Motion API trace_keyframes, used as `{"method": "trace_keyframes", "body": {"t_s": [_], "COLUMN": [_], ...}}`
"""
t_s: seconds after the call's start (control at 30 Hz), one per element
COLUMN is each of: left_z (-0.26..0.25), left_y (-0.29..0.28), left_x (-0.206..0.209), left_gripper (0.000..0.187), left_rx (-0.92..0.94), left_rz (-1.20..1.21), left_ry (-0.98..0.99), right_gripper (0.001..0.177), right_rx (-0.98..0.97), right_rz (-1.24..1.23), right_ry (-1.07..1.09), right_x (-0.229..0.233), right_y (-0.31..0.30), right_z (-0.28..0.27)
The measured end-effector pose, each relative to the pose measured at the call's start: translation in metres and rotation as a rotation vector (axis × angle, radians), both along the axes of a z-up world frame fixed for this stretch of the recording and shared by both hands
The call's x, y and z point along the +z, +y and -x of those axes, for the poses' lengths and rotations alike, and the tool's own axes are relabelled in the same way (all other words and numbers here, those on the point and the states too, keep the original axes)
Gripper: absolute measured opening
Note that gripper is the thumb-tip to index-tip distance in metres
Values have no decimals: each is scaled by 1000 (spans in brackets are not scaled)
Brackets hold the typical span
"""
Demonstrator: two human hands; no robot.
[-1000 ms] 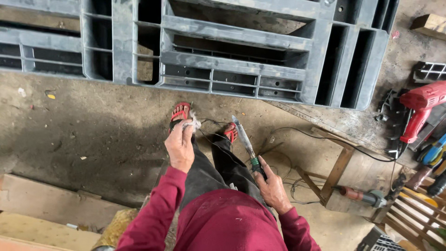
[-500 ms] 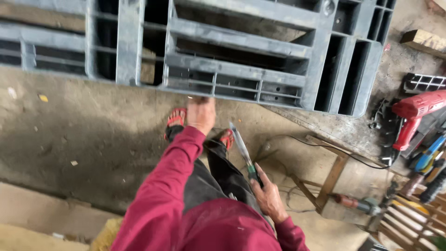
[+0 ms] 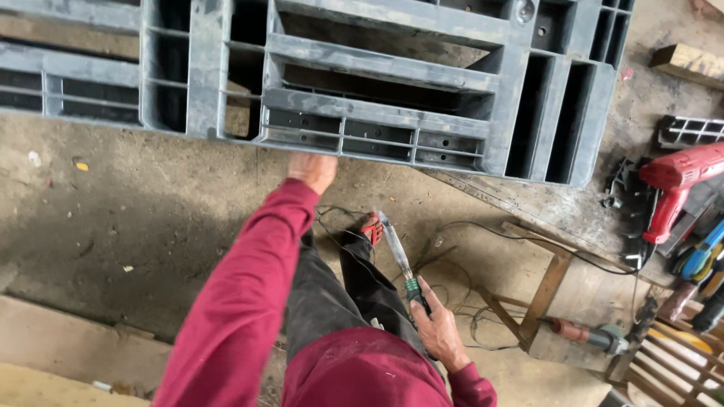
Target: The person uses a red heat gun to apply heat to a gray plastic crate, then uses a soldering iron to work on the heated areas. The person moves along the crate, applying heat and soldering to different sections.
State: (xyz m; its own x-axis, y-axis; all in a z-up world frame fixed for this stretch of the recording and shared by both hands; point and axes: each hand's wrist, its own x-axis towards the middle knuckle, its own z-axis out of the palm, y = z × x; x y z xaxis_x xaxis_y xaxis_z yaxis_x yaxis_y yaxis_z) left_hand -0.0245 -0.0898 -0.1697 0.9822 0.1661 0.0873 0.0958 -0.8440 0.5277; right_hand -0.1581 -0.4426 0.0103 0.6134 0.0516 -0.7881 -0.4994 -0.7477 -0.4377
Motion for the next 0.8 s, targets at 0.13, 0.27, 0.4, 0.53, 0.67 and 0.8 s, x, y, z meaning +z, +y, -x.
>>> {"method": "trace_keyframes", "body": {"t_s": [0.13, 0.27, 0.4, 0.53, 0.67, 0.8], "left_z": [-17, 0, 27, 27, 32, 49], "left_y": [-26, -7, -4, 0, 20, 33], "left_x": [-8, 6, 27, 17, 3, 6], "left_gripper": [17, 20, 25, 24, 27, 28], "left_rx": [-8, -26, -26, -106, -247, -273], "left_rz": [-8, 31, 7, 20, -120, -131], "left_ry": [23, 432, -288, -228, -276, 20], "right_gripper": [59, 58, 61, 63, 62, 60], "right_rx": [34, 72, 7, -66, -109, -95], "right_rz": [23, 24, 34, 14, -155, -186], "right_ry": [-12, -8, 81, 137, 38, -8], "right_x": [-2, -2, 4, -1, -26, -32], "right_y": [-1, 7, 20, 17, -2, -17], "right_z": [0, -5, -17, -20, -16, -14]}}
